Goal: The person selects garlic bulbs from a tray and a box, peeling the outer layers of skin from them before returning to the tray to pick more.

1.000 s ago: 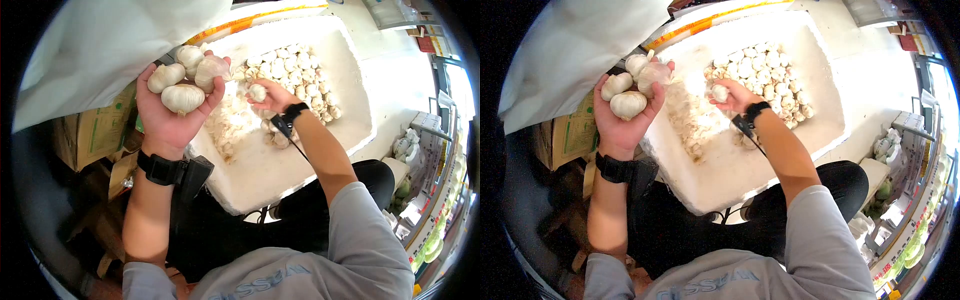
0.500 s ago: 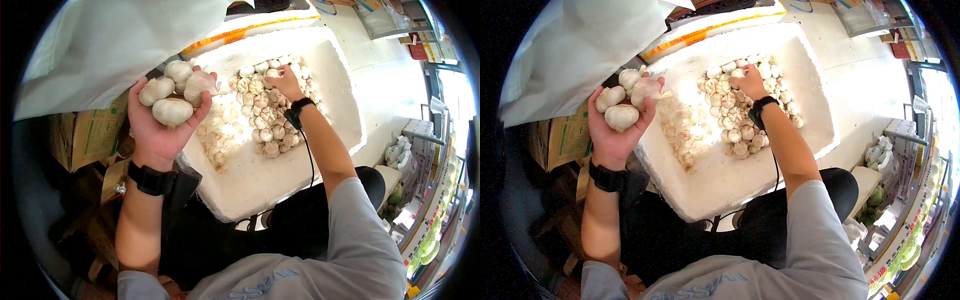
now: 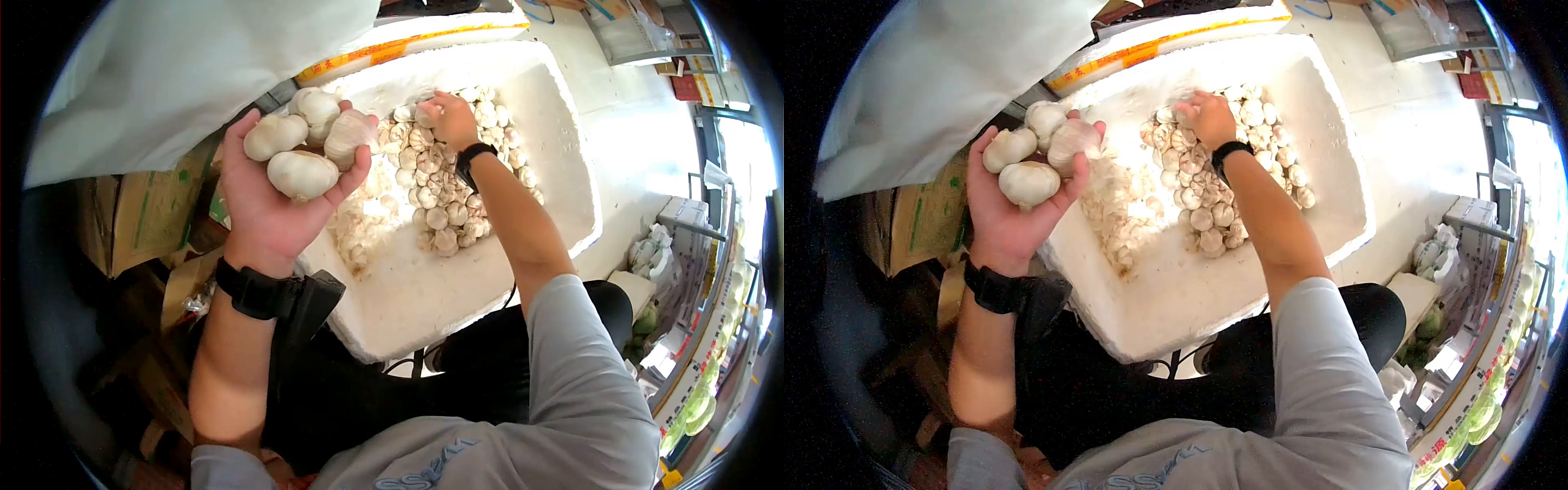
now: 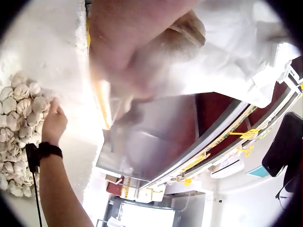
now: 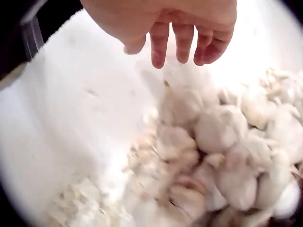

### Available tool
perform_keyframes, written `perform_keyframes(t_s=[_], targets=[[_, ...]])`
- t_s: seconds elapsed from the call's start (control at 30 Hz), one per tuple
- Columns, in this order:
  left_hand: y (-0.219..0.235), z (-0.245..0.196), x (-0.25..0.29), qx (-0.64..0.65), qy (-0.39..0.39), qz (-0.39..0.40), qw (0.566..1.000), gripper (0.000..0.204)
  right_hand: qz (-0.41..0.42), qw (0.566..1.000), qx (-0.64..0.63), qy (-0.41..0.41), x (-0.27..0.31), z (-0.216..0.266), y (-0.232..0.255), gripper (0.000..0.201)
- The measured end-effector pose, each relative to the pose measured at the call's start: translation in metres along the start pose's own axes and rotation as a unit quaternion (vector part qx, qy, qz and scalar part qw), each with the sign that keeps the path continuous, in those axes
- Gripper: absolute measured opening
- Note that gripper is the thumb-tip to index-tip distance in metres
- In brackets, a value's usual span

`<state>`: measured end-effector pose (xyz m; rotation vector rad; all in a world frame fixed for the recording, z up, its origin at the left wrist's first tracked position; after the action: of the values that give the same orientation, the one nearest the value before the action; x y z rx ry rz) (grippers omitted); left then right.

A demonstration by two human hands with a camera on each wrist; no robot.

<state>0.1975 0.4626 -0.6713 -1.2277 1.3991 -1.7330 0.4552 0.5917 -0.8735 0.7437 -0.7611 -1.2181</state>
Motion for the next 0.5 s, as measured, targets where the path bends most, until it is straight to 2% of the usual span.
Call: perform_keyframes(t_s=[0.03, 0.07, 0.1, 0.13, 0.2, 0.23, 0.3, 0.33, 0.43, 0.5], targets=[[0.002, 0.001, 0.0, -0.018, 0.006, -0.018, 1.0, 0.059, -0.12, 0.985, -0.022, 0.121, 0.006, 0.028, 0.019, 0.027], [0.005, 0.001, 0.0, -0.036, 0.012, -0.036, 0.999, 0.057, -0.06, 0.988, -0.138, 0.035, 0.013, 0.035, 0.032, 0.029], [0.005, 0.001, 0.0, -0.033, 0.006, -0.034, 0.999, 0.057, 0.018, 0.966, -0.256, -0.013, 0.016, 0.045, 0.04, 0.033], [0.007, 0.004, -0.001, -0.076, 0.037, -0.04, 0.996, 0.052, 0.078, 0.917, -0.39, 0.043, 0.028, 0.072, 0.054, 0.039], [0.013, 0.012, -0.004, -0.154, 0.115, -0.029, 0.981, 0.042, 0.216, 0.864, -0.443, 0.104, 0.065, 0.135, 0.082, 0.052], [0.01, 0.018, -0.004, -0.152, 0.116, -0.026, 0.981, 0.042, 0.27, 0.824, -0.484, 0.119, 0.077, 0.145, 0.084, 0.046], [0.014, 0.036, 0.005, -0.153, 0.189, -0.16, 0.957, 0.039, 0.411, 0.782, -0.45, 0.13, 0.094, 0.157, 0.079, 0.039], [0.025, 0.039, 0.005, -0.159, 0.21, -0.132, 0.956, 0.047, 0.423, 0.775, -0.455, 0.112, 0.099, 0.157, 0.076, 0.039], [0.036, 0.052, 0.011, -0.197, 0.246, -0.131, 0.94, 0.047, 0.443, 0.754, -0.477, 0.091, 0.102, 0.141, 0.065, 0.041], [0.033, 0.056, 0.012, -0.209, 0.252, -0.126, 0.936, 0.047, 0.376, 0.715, -0.572, 0.145, 0.094, 0.124, 0.067, 0.038]])
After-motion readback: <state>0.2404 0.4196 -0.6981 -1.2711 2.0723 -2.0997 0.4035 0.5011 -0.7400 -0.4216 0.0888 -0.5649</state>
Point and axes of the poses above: each hand's wrist, its own x-axis away from the middle knuckle, its own y-axis out of the back of the hand, z = x × y, the point moved 4 cm from there along -x, towards the middle knuckle, and after that the axes turned 7 degrees about z, right-handed, at the moved point
